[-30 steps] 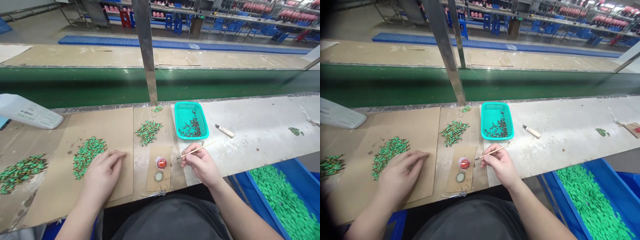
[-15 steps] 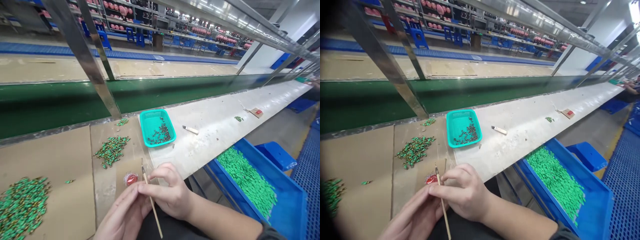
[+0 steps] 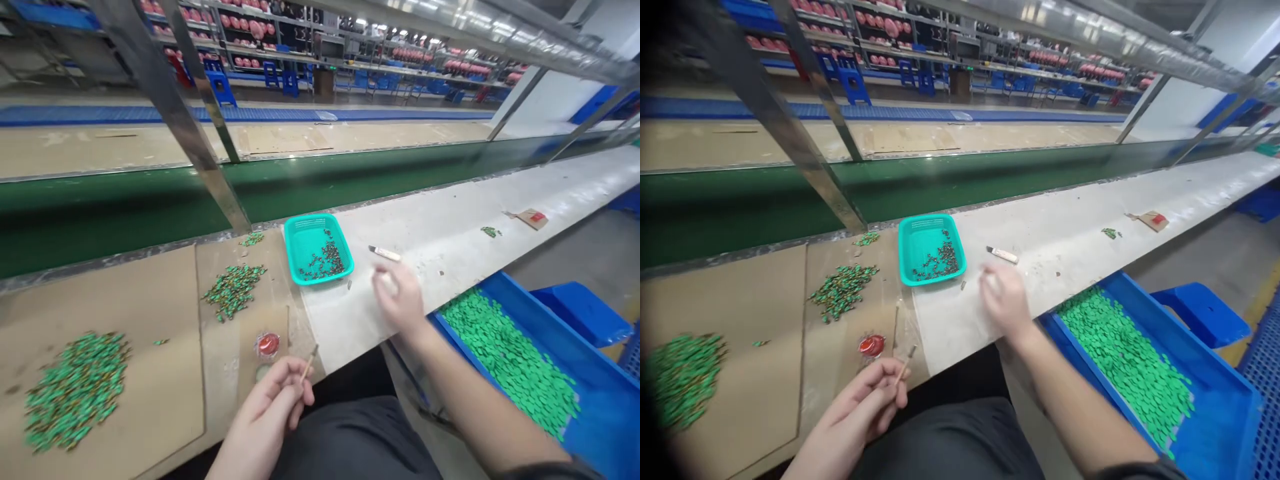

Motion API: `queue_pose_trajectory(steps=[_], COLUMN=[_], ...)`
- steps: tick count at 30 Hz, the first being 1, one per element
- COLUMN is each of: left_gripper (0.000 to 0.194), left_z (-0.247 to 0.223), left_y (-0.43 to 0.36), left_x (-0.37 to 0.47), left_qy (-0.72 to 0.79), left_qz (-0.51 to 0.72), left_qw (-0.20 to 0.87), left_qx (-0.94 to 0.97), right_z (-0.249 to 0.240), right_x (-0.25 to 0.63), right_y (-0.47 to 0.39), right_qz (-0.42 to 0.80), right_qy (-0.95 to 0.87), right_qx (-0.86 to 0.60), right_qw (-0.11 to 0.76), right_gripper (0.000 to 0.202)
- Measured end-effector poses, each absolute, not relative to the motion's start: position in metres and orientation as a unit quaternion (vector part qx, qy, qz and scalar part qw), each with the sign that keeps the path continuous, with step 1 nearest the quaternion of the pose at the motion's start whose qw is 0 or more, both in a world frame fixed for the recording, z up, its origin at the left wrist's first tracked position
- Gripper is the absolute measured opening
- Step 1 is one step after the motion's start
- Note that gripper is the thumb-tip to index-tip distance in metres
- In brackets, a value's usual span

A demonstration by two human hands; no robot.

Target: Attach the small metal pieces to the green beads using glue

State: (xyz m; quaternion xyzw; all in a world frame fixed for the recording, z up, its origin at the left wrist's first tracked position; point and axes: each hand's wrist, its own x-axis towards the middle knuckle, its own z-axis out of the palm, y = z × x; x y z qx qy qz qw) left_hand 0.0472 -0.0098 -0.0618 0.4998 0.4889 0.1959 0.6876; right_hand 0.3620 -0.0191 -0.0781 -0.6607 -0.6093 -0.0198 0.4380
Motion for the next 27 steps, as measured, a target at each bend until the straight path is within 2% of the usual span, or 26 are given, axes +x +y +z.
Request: queue_pose_trajectory(steps=[4,9,13,16,18,23,27], left_gripper=[0.051,0.061,0.067,0.065,0.062,0.057,0.056], left_z=[-0.062,-0.075,-0.09,-0.095,-0.096,-0.097,-0.098], left_y=[-0.03,-0.046,-0.056,-0.062,-0.064,-0.066,-0.064], left_x=[0.034,0.039,0.052,0.056,0.055,0.052,0.052], left_qy=[0.518,0.534,0.527,0.537,0.547,0.56,0.562], left_qz=[0.156,0.129,0.107,0.114,0.124,0.143,0.157], left_qw=[0.635,0.652,0.706,0.728,0.735,0.743,0.742], left_qx=[0.552,0.524,0.461,0.41,0.38,0.338,0.331], right_z=[-0.092,-0.1,-0.094,-0.089,-0.087,-0.091,-0.093], right_x=[0.442,0.463,0.431,0.381,0.344,0.294,0.289], right_y=[0.037,0.042,-0.015,-0.067,-0.09,-0.1,-0.089], right_qz=[0.02,0.046,0.059,0.114,0.158,0.195,0.168], right_qy=[-0.533,-0.523,-0.529,-0.599,-0.661,-0.742,-0.766], right_qx=[-0.763,-0.782,-0.767,-0.709,-0.651,-0.565,-0.545], right_qw=[0.364,0.336,0.358,0.356,0.338,0.304,0.298], right_gripper=[0.035,0.034,0.037,0.023,0.027,0.017,0.02])
